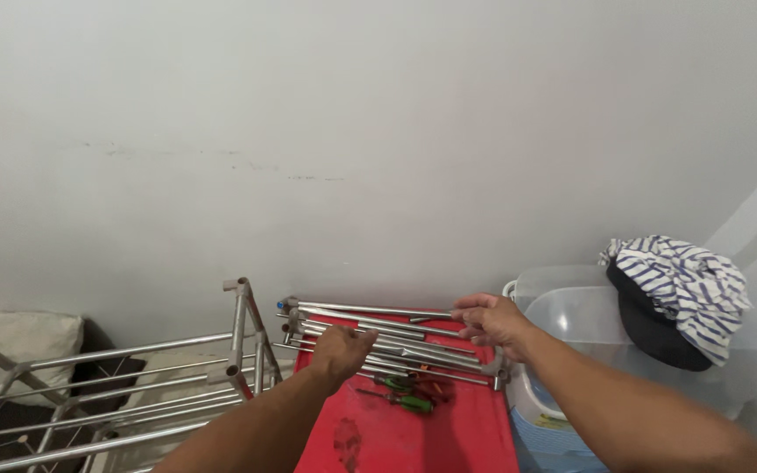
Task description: The person assembles a metal shelving unit by connecting metal poles and corner joints. They insert poles into joints and secure the frame, working with multiple components on a red stool in a small room.
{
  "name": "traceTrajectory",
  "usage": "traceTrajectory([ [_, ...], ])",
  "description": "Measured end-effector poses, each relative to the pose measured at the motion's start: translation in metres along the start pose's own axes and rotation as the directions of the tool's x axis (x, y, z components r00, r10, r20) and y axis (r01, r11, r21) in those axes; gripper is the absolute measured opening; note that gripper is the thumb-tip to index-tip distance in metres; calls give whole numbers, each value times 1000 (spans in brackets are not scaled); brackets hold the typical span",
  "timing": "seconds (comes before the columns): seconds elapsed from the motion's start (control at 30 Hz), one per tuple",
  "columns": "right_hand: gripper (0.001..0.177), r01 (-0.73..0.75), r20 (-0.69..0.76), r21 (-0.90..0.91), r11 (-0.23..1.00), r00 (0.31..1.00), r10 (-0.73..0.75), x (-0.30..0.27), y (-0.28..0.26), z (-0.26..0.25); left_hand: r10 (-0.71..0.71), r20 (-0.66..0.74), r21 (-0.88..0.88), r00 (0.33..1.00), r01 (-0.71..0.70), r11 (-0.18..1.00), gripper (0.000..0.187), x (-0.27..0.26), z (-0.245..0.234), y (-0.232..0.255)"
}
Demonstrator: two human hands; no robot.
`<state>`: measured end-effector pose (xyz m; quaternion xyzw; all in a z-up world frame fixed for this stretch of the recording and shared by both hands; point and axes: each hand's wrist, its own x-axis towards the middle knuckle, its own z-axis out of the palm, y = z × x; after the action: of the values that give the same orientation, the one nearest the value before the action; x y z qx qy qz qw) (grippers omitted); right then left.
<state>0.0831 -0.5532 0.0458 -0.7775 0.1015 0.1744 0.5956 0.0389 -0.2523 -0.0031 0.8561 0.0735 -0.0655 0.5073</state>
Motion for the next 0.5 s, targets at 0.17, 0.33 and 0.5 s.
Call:
traceTrajectory([
  [0.17,38,-20,2,20,1000,1000,20,12,6,10,-24,-18,-21,1000,23,1000,46,10,-2,-8],
  [0.33,36,-55,-6,30,998,998,55,20,10,20,-7,5,-86,1000,8,996,45,33,-5,-37],
  [0.5,36,-52,-16,8,999,999,52,34,-2,28,11,3,-26,1000,-11,1000,42,56,-16,-49],
])
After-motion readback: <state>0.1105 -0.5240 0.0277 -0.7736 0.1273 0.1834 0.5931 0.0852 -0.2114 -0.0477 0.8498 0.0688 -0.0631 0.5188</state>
